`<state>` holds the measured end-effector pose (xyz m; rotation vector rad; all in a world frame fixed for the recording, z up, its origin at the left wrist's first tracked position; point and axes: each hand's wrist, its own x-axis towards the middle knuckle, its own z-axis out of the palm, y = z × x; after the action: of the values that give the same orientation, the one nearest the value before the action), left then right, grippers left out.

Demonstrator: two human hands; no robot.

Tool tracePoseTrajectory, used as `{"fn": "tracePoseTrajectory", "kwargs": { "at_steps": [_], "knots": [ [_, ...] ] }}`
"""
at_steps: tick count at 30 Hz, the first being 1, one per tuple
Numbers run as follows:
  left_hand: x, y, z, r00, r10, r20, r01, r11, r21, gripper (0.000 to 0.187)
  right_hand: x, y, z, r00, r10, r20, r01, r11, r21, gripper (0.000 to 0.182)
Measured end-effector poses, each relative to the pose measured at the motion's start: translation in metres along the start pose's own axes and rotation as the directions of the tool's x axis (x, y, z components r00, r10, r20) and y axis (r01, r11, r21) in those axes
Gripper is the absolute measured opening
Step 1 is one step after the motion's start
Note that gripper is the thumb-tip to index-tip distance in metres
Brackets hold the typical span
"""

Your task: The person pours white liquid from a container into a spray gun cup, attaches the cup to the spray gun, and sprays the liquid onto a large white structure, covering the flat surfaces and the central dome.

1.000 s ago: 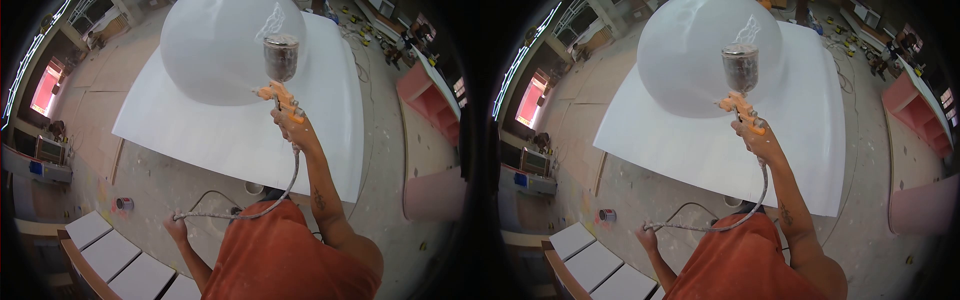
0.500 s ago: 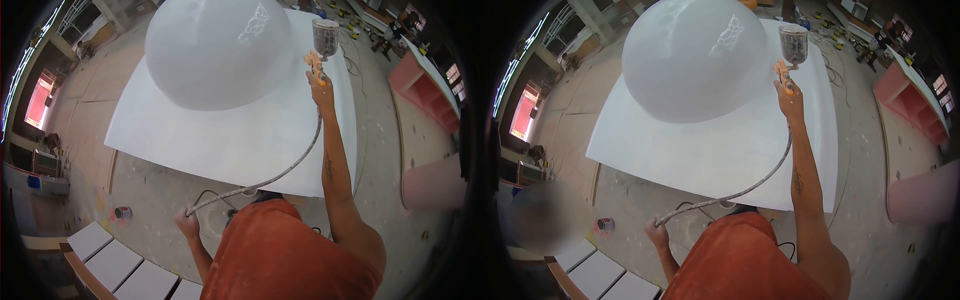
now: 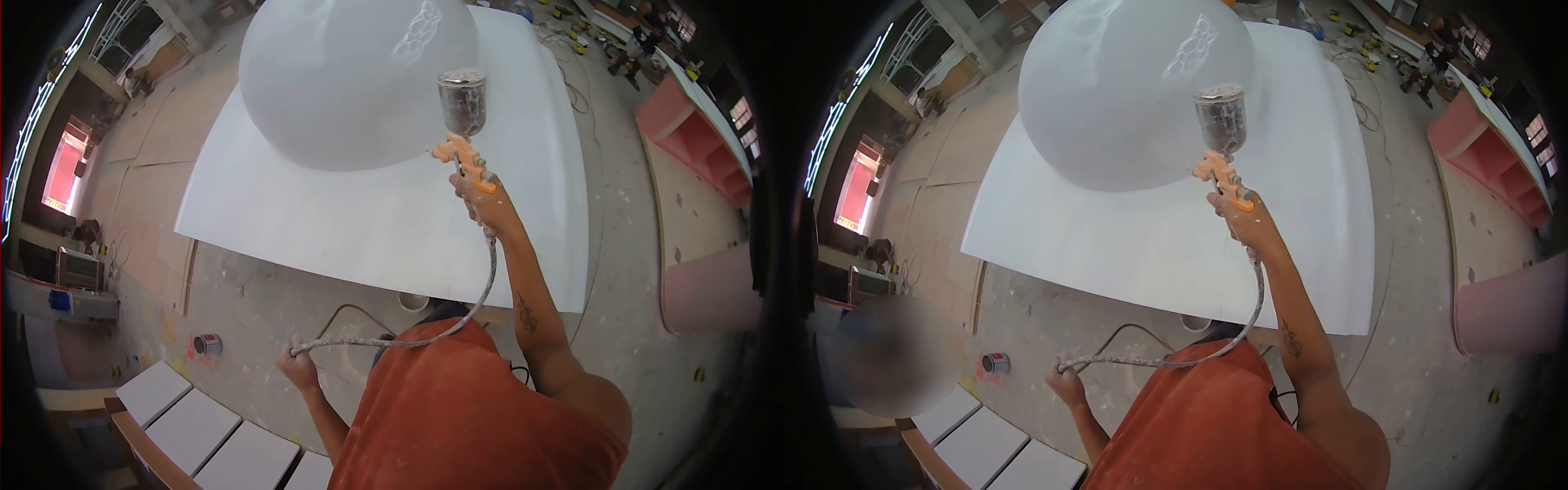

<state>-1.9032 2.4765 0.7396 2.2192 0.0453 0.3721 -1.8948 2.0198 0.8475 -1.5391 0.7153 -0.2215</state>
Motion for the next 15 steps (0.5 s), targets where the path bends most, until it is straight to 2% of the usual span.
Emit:
{"fn": "tracePoseTrajectory", "kwargs": {
  "at_steps": [2,7,9,10,12,13,15],
  "knots": [
    [0.001,-0.009,-0.005,1.0,0.0,-0.011,0.0,1.0,0.017,0.045,-0.006,0.001,0.006,0.99,0.011,0.138,-0.024,0.995,0.094,0.03],
    [0.005,-0.042,-0.004,1.0,-0.014,-0.019,0.015,0.999,0.039,0.045,-0.008,0.009,0.016,0.98,-0.029,0.197,0.002,0.991,0.135,0.027],
    [0.009,-0.062,-0.002,0.999,-0.007,-0.04,0.004,0.998,-0.068,0.044,-0.01,0.011,0.02,0.992,-0.054,0.111,0.039,0.99,0.134,0.034],
    [0.012,-0.065,-0.001,0.999,-0.005,-0.039,0.003,0.998,-0.069,0.044,-0.007,0.011,0.019,0.992,-0.055,0.11,0.04,0.99,0.135,0.034],
    [0.016,-0.06,0.001,0.998,0.052,-0.019,-0.052,0.998,-0.026,0.044,-0.003,0.017,0.016,0.999,0.008,-0.033,-0.008,1.0,-0.004,0.033],
    [0.018,-0.055,0.004,0.998,0.055,-0.018,-0.056,0.998,-0.029,0.044,0.003,0.025,0.015,0.999,0.005,-0.036,-0.006,1.0,-0.003,0.033],
    [0.015,-0.03,0.011,0.997,0.068,0.04,-0.068,0.998,0.004,0.045,0.02,0.041,0.0,0.964,-0.152,-0.217,0.145,0.988,-0.048,0.027]
  ]
}}
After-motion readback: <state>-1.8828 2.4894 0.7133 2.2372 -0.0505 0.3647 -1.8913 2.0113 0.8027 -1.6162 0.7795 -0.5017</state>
